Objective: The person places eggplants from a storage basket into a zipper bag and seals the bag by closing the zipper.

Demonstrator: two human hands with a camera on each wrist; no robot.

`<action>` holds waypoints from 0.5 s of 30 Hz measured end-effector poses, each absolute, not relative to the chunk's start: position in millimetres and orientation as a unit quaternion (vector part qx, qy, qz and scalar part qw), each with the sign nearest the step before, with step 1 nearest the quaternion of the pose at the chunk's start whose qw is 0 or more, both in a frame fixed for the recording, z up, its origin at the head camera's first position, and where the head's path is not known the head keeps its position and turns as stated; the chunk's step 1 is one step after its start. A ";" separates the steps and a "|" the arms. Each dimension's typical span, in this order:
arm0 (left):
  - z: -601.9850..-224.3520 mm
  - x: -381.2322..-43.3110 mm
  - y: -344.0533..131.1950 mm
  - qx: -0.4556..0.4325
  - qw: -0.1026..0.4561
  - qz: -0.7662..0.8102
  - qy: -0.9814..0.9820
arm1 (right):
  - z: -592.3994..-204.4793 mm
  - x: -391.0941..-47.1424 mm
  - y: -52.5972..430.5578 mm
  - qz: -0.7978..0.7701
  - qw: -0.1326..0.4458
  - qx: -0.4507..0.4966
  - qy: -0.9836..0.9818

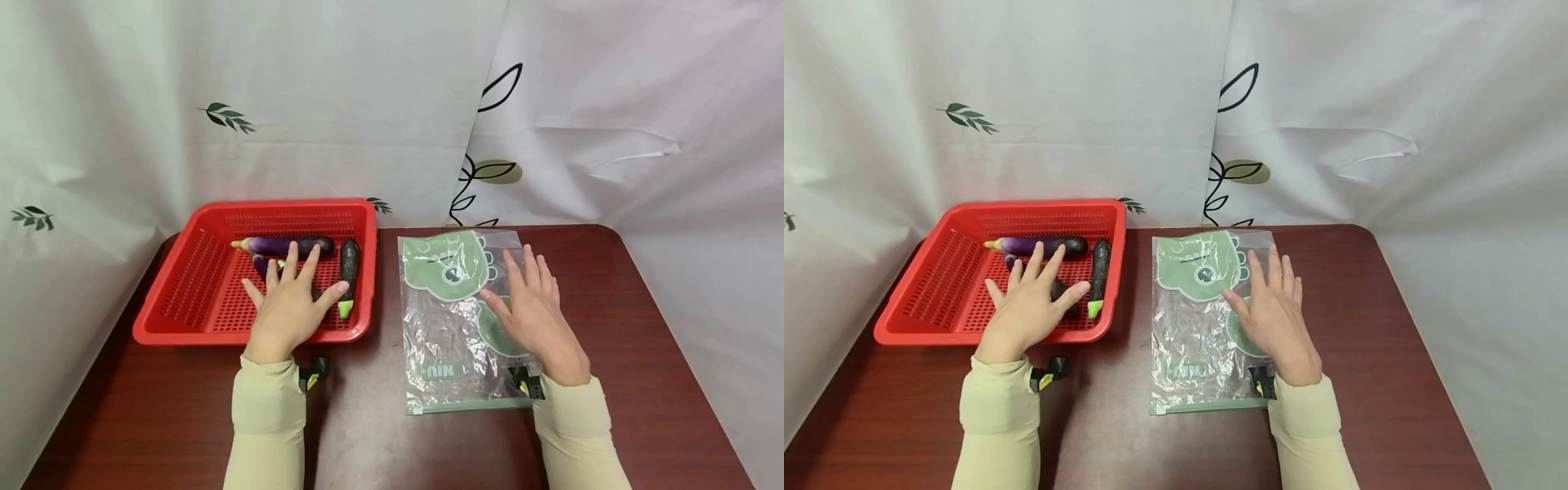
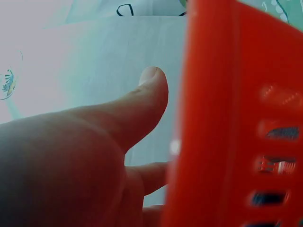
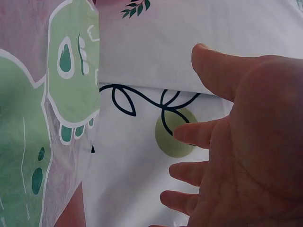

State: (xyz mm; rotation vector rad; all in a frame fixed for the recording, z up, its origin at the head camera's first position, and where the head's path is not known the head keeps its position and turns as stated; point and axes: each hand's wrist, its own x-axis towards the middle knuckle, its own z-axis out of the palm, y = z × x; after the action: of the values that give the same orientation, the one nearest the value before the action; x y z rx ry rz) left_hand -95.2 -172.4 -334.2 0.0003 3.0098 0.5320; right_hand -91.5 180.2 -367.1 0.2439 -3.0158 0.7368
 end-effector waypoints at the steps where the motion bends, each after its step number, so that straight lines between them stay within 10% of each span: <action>1: -332.9 -95.0 -174.0 0.001 0.045 0.170 0.984 | -367.4 -91.0 180.0 0.235 0.015 0.079 -0.969; 15: -320.8 -97.2 -208.5 -0.018 0.111 0.137 0.984 | -366.8 -79.4 183.5 0.216 0.021 0.124 -0.968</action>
State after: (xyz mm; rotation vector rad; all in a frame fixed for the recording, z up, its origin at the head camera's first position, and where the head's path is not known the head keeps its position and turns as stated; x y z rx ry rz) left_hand -97.2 -208.5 -320.8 -0.0527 2.8905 0.4032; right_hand -79.4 183.5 -366.8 0.3848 -3.0015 0.6698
